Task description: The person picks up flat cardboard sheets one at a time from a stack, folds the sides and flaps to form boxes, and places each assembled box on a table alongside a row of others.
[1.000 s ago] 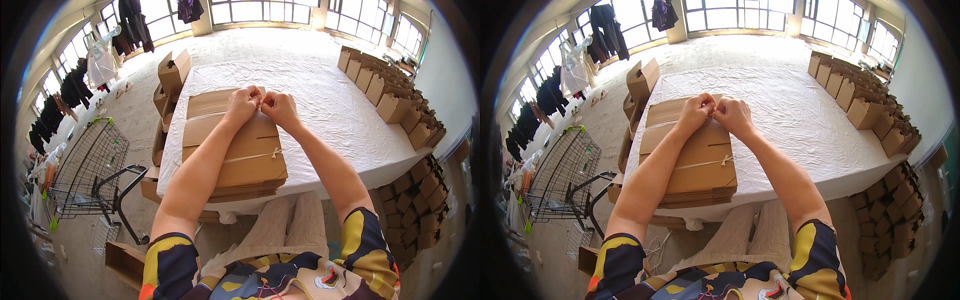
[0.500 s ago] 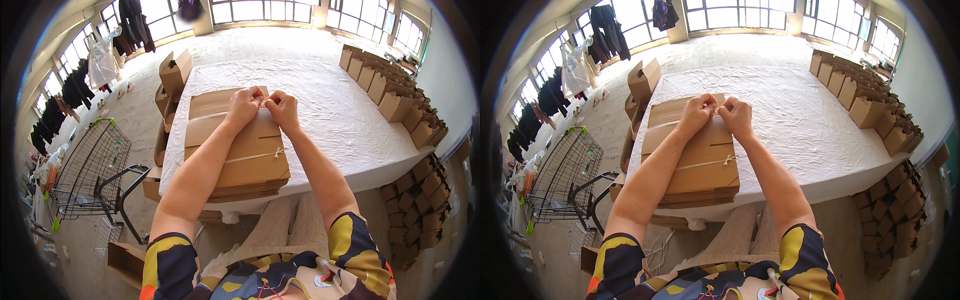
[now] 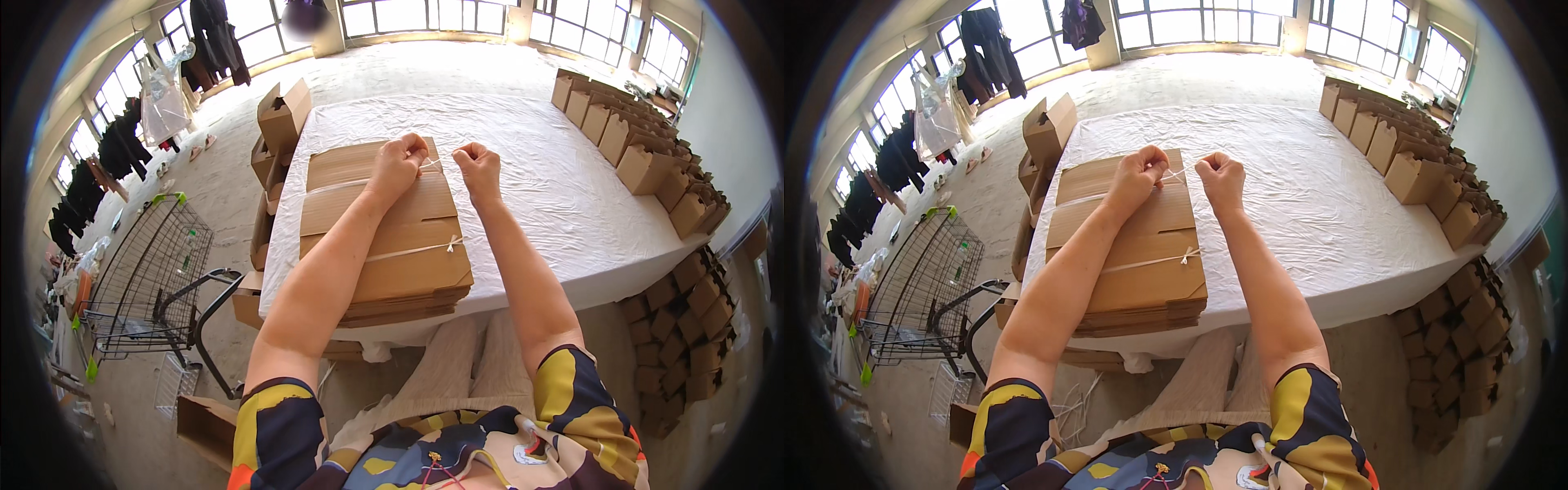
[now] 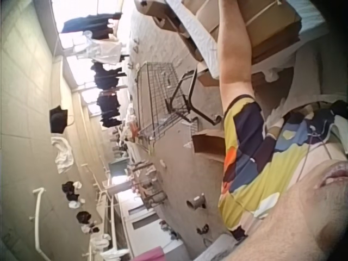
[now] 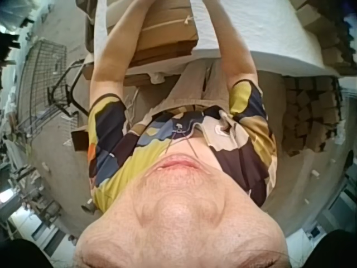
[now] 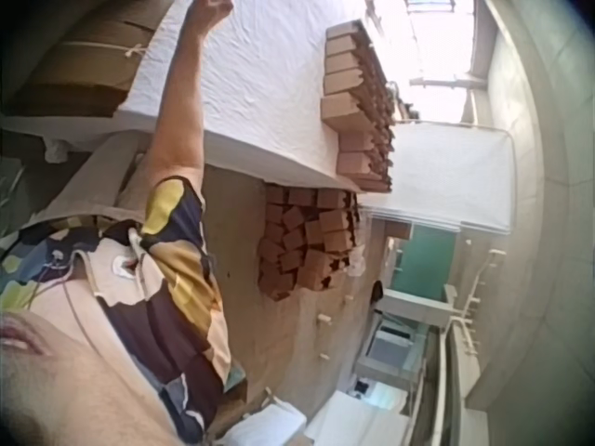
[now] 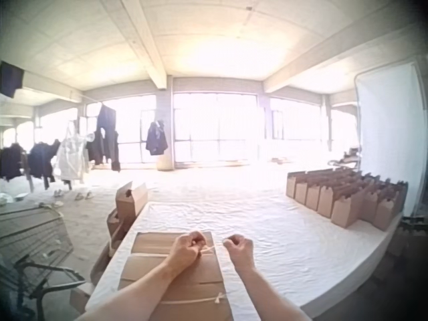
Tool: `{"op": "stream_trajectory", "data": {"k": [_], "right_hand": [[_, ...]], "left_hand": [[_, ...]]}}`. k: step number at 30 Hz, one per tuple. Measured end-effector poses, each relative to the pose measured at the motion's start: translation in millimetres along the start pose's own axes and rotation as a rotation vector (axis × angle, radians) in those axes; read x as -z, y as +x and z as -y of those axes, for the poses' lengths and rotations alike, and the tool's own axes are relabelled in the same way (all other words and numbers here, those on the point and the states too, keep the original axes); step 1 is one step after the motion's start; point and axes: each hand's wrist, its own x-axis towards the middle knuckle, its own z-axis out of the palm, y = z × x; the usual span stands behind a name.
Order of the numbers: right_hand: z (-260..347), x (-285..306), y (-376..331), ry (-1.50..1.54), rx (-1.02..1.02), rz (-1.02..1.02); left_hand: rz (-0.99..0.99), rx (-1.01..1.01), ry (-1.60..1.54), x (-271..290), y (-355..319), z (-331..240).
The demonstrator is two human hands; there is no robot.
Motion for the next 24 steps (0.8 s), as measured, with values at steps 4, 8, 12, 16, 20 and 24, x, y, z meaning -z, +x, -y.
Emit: {"op": "stream_trajectory", "data": {"k": [4,8,12,16,20,24], "right_hand": [[31.7,9.5,-6.5,0.305,-0.086,0.167],[48.6,14.1,-16.8,0.585,-0.288,0.343],[45.6,13.4,-16.0,0.638,-0.339,0.413],[43.2,7.2,-8.8,0.625,-0.304,0.338],[35.2,2.9,-4.8,0.808,-0.4,0.198],[31.6,3.3,-2.6,0.853,-0.411,0.176]], "left_hand": [[0.006,0.019,-0.017,0.8,2.2,4.6],[0.032,0.024,-0.055,-0.5,4.6,6.7],[0.049,0.017,-0.066,1.0,3.9,3.5],[0.037,0.029,0.042,4.6,3.1,1.4],[0.063,-0.087,0.202,2.6,-0.7,-2.3],[0.088,-0.087,0.245,3.6,-5.8,-7.4]]}}
